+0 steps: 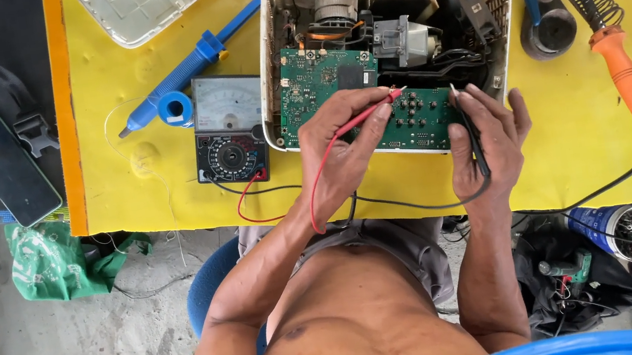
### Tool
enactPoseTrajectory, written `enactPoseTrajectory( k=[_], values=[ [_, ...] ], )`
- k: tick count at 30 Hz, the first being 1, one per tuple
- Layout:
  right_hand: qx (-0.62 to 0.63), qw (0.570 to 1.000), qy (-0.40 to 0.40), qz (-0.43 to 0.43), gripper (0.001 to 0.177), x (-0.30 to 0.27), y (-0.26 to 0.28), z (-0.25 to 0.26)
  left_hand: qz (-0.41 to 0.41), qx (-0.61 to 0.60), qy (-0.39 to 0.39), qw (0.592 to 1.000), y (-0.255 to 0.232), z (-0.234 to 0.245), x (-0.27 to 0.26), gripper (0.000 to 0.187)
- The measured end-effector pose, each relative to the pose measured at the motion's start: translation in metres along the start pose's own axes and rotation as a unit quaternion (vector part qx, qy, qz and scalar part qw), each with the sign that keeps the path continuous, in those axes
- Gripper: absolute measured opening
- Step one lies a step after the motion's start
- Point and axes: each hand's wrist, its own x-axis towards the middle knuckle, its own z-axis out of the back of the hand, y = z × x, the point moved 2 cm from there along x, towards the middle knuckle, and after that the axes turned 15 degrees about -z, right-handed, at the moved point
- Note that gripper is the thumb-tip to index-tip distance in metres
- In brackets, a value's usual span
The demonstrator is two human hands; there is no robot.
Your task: The person uses a multimeter to test points on a green circuit board inside a disassembled appliance. They then lift the circuit board out of the housing, flip it over to inspect the other side, and place it back into the casing.
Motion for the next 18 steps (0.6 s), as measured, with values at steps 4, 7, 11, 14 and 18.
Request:
enactPoseTrajectory(
  k=[4, 7, 11, 14, 18],
  values=[
    [-0.008, 1.000, -0.010, 0.011, 0.032, -0.006, 0.006, 0.000, -0.064, 0.081, 0.008, 0.995, -0.002, 0.018, -0.001, 0.014],
    [-0.013, 0.998, 0.013, 0.067, 0.033, -0.010, 0.019, -0.009, -0.139, 0.182, 0.018, 0.973, 0.007, 0.029, -0.007, 0.016],
    [0.025, 0.998, 0.041, 0.039, 0.028, -0.014, 0.018, -0.012, -0.152, 0.152, 0.060, 0.975, 0.004, 0.038, -0.007, 0.016],
    [0.088, 0.994, 0.060, -0.015, 0.029, -0.020, 0.009, -0.009, -0.149, 0.147, 0.140, 0.968, 0.001, 0.041, -0.008, 0.014],
    [0.122, 0.987, 0.093, -0.048, 0.020, -0.015, 0.021, -0.003, -0.138, 0.175, 0.211, 0.952, 0.008, 0.043, -0.010, 0.011]
  ],
)
